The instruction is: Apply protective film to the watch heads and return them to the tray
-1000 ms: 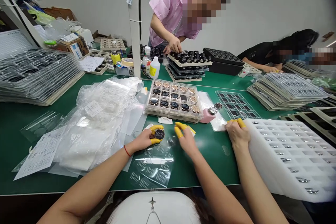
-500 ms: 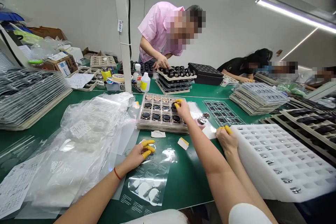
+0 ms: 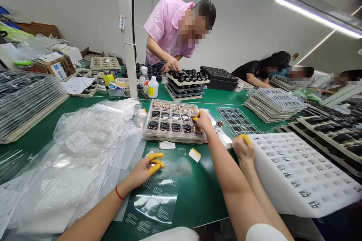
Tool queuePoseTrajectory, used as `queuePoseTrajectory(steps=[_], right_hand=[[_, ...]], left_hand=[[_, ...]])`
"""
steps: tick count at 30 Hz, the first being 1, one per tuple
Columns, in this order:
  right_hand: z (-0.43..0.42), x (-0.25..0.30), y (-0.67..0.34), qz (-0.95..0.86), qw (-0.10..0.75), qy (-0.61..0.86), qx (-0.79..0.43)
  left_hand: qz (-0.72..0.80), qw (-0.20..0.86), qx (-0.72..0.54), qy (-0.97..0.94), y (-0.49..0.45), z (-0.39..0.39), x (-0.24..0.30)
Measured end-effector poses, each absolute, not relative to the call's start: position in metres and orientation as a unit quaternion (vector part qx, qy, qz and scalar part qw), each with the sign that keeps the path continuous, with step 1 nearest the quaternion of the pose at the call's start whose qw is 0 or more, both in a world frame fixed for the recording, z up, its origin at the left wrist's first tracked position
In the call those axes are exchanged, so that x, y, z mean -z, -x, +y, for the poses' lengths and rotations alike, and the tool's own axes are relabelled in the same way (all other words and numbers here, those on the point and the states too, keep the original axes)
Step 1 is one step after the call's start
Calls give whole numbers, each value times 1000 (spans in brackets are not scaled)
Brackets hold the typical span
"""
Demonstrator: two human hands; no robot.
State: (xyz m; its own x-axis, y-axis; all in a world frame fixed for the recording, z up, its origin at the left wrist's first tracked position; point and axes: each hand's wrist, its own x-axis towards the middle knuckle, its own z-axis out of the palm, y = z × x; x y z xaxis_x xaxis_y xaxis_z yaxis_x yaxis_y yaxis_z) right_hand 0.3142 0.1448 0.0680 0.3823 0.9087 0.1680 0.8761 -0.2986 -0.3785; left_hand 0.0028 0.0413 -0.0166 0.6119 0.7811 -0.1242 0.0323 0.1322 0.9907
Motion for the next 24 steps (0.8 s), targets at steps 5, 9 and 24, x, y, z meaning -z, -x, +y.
queuePoseTrajectory(steps=[5, 9, 24], right_hand=[[78, -57, -236, -672, 372, 625, -140], [30, -32, -182, -812, 318, 435, -225], [21, 1, -185, -779, 301, 549, -25]], left_hand=[[298, 711, -288, -568, -1, 41, 20], [275, 703, -310, -578, -2, 41, 20], [342, 626, -294, -636, -7, 34, 19]])
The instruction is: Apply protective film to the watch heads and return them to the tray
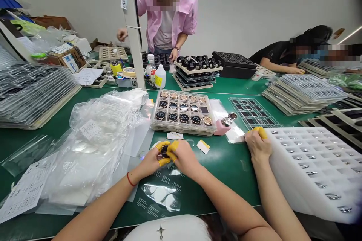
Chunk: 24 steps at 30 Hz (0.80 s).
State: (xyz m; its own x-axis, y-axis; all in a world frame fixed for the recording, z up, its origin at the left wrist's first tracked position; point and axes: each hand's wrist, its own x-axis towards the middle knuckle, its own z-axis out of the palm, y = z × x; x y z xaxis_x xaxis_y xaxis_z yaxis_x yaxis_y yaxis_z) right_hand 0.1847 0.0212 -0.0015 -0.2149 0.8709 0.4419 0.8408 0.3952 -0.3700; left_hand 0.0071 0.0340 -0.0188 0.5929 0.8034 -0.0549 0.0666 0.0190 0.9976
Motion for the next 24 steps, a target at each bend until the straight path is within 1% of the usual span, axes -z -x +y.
queuePoseTrajectory(steps=[3, 7, 12, 14, 16, 19, 22, 24], right_hand=[[33, 1, -205, -741, 292, 604, 29], [37, -7, -244, -697, 314, 640, 81], [6, -44, -346, -611, 360, 688, 152], [-2, -58, -369, -605, 393, 682, 119], [-1, -62, -353, -653, 380, 653, 44], [9, -46, -266, -774, 307, 549, -70], [18, -18, -179, -820, 274, 493, -102], [24, -5, -154, -843, 260, 459, -106]], left_hand=[[368, 636, -277, -620, -6, 34, 15], [355, 640, -253, -633, -5, 33, 12], [353, 636, -258, -636, -5, 32, 13], [365, 638, -267, -623, -5, 33, 14], [382, 640, -274, -608, -4, 34, 15], [392, 644, -288, -590, -3, 36, 14], [386, 603, -303, -629, -3, 38, 13], [381, 581, -302, -652, -3, 38, 14]])
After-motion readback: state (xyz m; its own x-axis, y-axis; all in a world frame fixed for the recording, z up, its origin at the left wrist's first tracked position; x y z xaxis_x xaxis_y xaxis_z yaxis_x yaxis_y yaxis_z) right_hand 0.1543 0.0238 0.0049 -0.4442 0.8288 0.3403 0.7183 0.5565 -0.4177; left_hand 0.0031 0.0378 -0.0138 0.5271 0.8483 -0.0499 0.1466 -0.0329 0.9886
